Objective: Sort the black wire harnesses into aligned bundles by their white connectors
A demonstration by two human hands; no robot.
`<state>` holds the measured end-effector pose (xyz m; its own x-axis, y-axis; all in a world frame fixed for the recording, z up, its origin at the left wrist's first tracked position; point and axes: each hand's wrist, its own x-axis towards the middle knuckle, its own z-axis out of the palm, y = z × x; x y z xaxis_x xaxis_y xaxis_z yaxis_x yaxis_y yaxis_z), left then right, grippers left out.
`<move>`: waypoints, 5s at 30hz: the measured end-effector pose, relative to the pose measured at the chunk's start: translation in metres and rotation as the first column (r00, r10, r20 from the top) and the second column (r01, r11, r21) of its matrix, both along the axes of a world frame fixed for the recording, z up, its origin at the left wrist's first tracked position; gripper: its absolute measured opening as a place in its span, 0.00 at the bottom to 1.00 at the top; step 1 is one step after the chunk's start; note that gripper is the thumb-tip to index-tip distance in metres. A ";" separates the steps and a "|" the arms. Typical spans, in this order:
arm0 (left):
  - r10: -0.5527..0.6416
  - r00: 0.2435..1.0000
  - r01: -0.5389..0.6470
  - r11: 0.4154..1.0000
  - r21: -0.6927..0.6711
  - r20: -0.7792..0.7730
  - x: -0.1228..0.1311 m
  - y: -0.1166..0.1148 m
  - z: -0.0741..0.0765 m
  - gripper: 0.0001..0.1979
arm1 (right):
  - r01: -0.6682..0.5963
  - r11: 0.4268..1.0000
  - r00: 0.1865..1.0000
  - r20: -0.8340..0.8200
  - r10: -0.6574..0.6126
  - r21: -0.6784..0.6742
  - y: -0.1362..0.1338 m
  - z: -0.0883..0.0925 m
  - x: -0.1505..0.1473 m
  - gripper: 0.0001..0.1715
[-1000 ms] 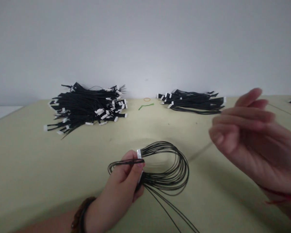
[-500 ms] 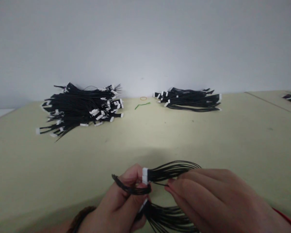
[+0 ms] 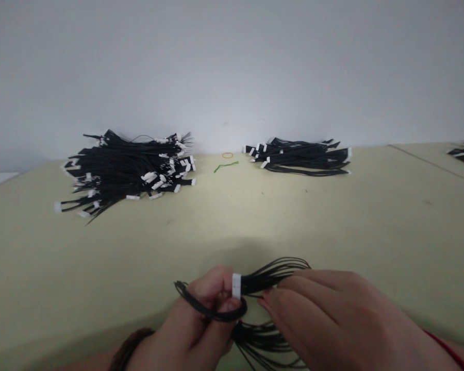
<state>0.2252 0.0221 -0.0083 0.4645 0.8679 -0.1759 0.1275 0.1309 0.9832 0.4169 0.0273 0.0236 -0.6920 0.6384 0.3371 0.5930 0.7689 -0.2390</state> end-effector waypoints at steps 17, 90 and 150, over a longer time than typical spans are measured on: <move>0.540 0.841 -0.515 0.787 -0.339 -0.026 0.006 0.023 -0.006 0.10 | 0.221 0.954 0.942 0.298 -0.155 -0.203 -0.004 -0.004 0.011 0.12; 0.051 0.997 -0.048 0.997 -0.056 0.050 0.001 0.005 -0.004 0.12 | 0.152 0.988 0.981 -0.120 -0.155 -0.037 0.006 0.000 -0.004 0.09; 0.401 0.914 -0.388 0.908 -0.155 0.062 0.004 0.027 -0.004 0.09 | -0.382 0.484 0.914 -0.401 0.068 -0.787 0.017 0.019 0.015 0.19</move>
